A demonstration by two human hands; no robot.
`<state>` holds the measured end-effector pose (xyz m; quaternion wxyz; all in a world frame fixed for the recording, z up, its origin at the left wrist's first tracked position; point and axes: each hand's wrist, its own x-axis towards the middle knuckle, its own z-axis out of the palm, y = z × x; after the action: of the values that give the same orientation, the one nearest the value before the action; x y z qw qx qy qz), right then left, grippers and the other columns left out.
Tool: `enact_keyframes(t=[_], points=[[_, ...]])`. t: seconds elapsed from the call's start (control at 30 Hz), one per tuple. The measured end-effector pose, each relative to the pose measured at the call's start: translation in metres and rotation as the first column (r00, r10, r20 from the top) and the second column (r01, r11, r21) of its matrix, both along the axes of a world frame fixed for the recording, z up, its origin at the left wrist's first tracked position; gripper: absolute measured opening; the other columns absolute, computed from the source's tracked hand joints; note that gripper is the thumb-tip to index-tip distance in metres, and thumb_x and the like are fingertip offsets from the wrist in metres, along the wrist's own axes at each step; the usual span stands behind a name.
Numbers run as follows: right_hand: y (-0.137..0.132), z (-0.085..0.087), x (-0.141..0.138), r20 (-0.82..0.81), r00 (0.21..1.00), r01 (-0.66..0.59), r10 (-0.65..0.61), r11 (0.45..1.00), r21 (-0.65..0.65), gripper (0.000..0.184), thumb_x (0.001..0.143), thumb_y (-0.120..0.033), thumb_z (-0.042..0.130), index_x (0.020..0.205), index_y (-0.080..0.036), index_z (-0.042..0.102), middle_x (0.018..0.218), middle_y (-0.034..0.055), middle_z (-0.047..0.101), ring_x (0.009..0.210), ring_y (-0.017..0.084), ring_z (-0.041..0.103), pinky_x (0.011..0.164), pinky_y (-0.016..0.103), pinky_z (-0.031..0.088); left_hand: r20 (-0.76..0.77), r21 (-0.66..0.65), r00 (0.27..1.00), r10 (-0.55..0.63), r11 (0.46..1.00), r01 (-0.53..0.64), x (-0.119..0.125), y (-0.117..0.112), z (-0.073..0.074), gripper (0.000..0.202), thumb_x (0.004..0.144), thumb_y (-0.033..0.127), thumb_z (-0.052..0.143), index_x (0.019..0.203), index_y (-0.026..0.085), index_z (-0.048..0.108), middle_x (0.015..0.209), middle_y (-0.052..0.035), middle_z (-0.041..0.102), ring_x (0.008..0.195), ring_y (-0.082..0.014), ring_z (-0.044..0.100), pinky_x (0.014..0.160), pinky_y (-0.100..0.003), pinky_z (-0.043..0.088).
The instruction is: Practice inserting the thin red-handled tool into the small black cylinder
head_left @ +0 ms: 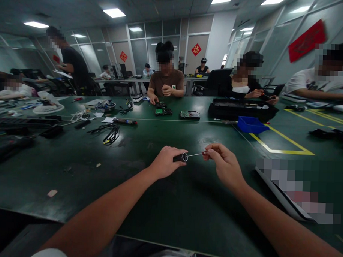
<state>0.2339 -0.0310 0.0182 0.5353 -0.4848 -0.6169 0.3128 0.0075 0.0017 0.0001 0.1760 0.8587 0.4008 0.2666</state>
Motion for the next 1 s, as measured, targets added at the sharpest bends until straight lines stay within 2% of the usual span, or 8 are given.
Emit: enact_keyframes(t=[0.1, 0.2, 0.33, 0.5, 0.63, 0.7, 0.87, 1.0], points=[[-0.002, 0.001, -0.002, 0.03, 0.999, -0.039, 0.039, 0.999, -0.001, 0.023, 0.092, -0.043, 0.056, 0.087, -0.022, 0.064, 0.073, 0.0015, 0.067, 0.07, 0.019, 0.064, 0.07, 0.034, 0.049, -0.001, 0.005, 1.0, 0.015, 1.0, -0.015, 0.0, 0.001, -0.001, 0.043, 0.086, 0.03, 0.072, 0.128, 0.025, 0.063, 0.116, -0.0032, 0.071, 0.106, -0.0226, 0.061, 0.098, -0.042, 0.041], [0.0, -0.004, -0.003, 0.053, 0.999, 0.003, -0.002, 1.0, -0.005, 0.029, 0.096, -0.046, 0.051, 0.083, -0.023, 0.062, 0.065, -0.0005, 0.06, 0.061, 0.017, 0.058, 0.062, 0.032, 0.046, -0.011, 0.012, 1.0, 0.015, 1.0, -0.015, 0.001, 0.001, -0.002, 0.043, 0.085, 0.031, 0.074, 0.126, 0.025, 0.064, 0.115, -0.0037, 0.071, 0.107, -0.0234, 0.061, 0.099, -0.042, 0.04], [0.004, -0.014, -0.004, -0.211, 0.977, 0.015, -0.02, 1.0, -0.025, 0.011, 0.09, -0.035, 0.061, 0.093, -0.024, 0.062, 0.078, 0.0, 0.065, 0.071, 0.017, 0.062, 0.068, 0.033, 0.049, 0.005, 0.016, 1.0, 0.02, 1.0, -0.02, 0.002, 0.0, -0.002, 0.043, 0.086, 0.034, 0.072, 0.128, 0.027, 0.064, 0.115, -0.0036, 0.071, 0.105, -0.0236, 0.061, 0.1, -0.044, 0.04], [0.007, -0.015, -0.007, -0.45, 0.893, -0.065, 0.014, 0.993, -0.098, 0.017, 0.084, -0.038, 0.07, 0.088, -0.022, 0.069, 0.083, 0.0026, 0.067, 0.079, 0.018, 0.063, 0.078, 0.035, 0.051, 0.03, 0.023, 0.997, 0.073, 0.997, -0.073, 0.002, -0.005, 0.005, 0.041, 0.089, 0.034, 0.069, 0.128, 0.026, 0.063, 0.109, -0.0039, 0.071, 0.102, -0.0241, 0.06, 0.099, -0.045, 0.04], [0.015, -0.012, -0.001, -0.662, 0.75, -0.228, -0.008, 0.936, -0.27, 0.021, 0.081, -0.041, 0.072, 0.079, -0.02, 0.07, 0.07, 0.0009, 0.061, 0.065, 0.015, 0.058, 0.079, 0.034, 0.055, 0.05, 0.051, 0.998, 0.048, 0.997, -0.051, 0.003, -0.007, 0.01, 0.041, 0.09, 0.032, 0.067, 0.13, 0.027, 0.061, 0.116, -0.0037, 0.069, 0.107, -0.0234, 0.059, 0.1, -0.043, 0.04], [0.02, -0.013, 0.003, -0.696, 0.717, -0.272, -0.046, 0.9, -0.339, 0.022, 0.08, -0.038, 0.073, 0.07, -0.02, 0.066, 0.061, -0.0014, 0.054, 0.056, 0.012, 0.051, 0.079, 0.035, 0.057, 0.044, 0.051, 0.998, 0.048, 0.997, -0.05, 0.002, -0.006, 0.01, 0.04, 0.09, 0.031, 0.067, 0.13, 0.027, 0.061, 0.118, -0.0032, 0.069, 0.11, -0.023, 0.058, 0.102, -0.044, 0.039], [0.023, -0.018, 0.005, -0.62, 0.784, -0.149, -0.029, 0.961, -0.232, 0.019, 0.081, -0.039, 0.072, 0.075, -0.022, 0.065, 0.072, 0.0007, 0.059, 0.063, 0.015, 0.055, 0.077, 0.037, 0.058, -0.012, 0.016, 0.999, 0.049, 0.999, -0.049, 0.001, -0.003, 0.005, 0.041, 0.09, 0.031, 0.067, 0.13, 0.028, 0.061, 0.117, -0.0023, 0.068, 0.111, -0.0231, 0.058, 0.106, -0.047, 0.036], [0.019, -0.018, 0.0, -0.501, 0.865, -0.086, -0.012, 0.981, -0.173, 0.024, 0.082, -0.046, 0.07, 0.081, -0.023, 0.065, 0.077, 0.0021, 0.061, 0.07, 0.018, 0.06, 0.076, 0.039, 0.057, -0.046, 0.0, 0.998, 0.04, 0.999, -0.04, 0.003, -0.005, 0.004, 0.042, 0.091, 0.034, 0.065, 0.132, 0.028, 0.06, 0.118, -0.0041, 0.068, 0.113, -0.0245, 0.057, 0.107, -0.048, 0.035]])
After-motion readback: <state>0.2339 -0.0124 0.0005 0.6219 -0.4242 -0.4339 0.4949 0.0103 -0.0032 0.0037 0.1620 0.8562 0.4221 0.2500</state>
